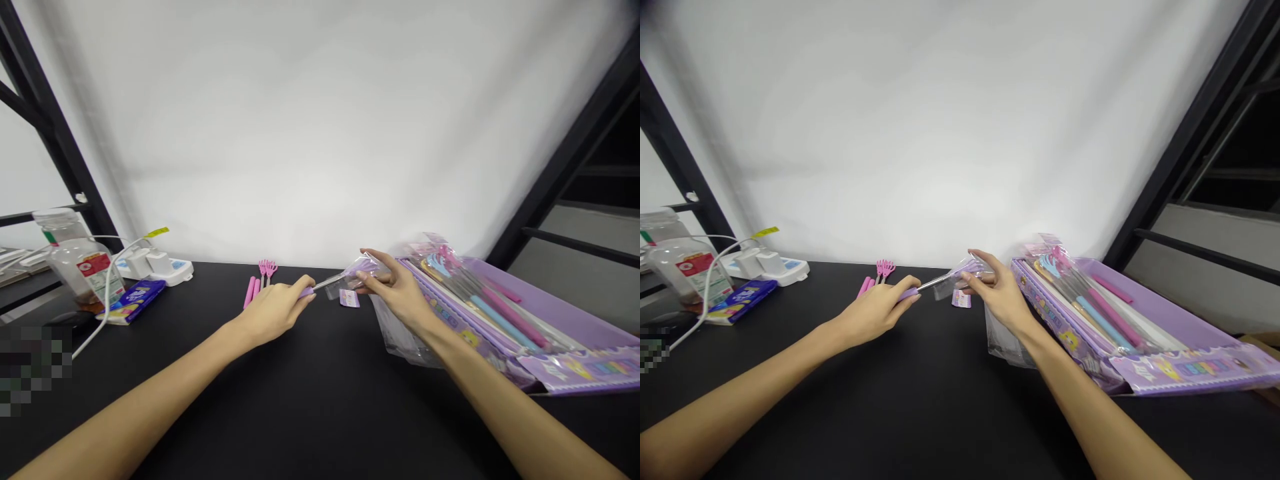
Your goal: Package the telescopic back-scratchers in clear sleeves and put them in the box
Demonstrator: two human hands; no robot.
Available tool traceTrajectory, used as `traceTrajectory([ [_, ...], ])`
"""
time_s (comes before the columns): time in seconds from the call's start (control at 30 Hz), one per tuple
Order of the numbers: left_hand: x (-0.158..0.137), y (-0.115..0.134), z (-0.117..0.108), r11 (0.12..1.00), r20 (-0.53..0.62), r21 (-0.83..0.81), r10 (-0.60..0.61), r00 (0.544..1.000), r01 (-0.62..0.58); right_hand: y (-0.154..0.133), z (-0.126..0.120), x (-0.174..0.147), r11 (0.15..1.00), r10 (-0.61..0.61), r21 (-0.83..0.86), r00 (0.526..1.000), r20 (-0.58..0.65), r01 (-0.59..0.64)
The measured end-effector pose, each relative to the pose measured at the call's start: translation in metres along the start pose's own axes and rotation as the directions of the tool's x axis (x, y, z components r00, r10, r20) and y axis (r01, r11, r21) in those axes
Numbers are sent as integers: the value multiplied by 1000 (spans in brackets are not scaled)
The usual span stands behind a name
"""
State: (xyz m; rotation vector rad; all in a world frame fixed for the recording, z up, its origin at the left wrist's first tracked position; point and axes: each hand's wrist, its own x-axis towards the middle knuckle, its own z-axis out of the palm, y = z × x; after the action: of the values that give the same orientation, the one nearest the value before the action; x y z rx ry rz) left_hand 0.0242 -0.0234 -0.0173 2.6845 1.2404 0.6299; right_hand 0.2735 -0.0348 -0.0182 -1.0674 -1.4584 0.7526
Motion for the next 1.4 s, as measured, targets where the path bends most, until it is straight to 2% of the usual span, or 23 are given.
traceTrajectory([
  [0.1,-1,5,1,982,-17,-188,-25,1000,22,0,16,-5,987,-14,160,1000,10,12],
  [0.17,-1,4,1,946,1,-324,-30,1000,28,-2,22,-7,984,-31,175,999,8,29],
  [0.27,1,-2,-2,834,144,-542,-26,989,101,-7,20,-8,996,-52,68,998,32,49],
  [0.37,3,-11,-5,711,324,-672,33,945,206,-12,10,-8,998,-50,-29,996,80,52],
  [0.47,5,-15,-7,658,405,-713,105,908,242,-14,2,-8,995,-72,-66,989,133,81],
  [0.63,3,-7,-9,580,367,-776,99,925,246,-15,-1,-7,994,-91,-54,986,141,99],
  [0.77,2,-2,-9,567,413,-782,165,896,257,-18,0,-8,996,-78,-18,980,184,82],
  [0.83,3,-2,-7,583,382,-784,183,906,213,-17,-1,-8,997,-79,-2,978,193,81],
  [0.93,4,-2,-2,587,315,-787,121,941,188,-13,-2,-6,996,-84,45,983,163,78],
  [1.17,3,-3,2,474,323,-836,16,946,277,-10,2,-6,995,-86,65,989,124,78],
  [1.3,3,-5,1,453,328,-854,84,941,257,-13,4,-8,994,-84,78,988,128,74],
  [1.4,4,-5,0,501,301,-846,163,939,185,-15,3,-8,994,-80,91,987,139,68],
])
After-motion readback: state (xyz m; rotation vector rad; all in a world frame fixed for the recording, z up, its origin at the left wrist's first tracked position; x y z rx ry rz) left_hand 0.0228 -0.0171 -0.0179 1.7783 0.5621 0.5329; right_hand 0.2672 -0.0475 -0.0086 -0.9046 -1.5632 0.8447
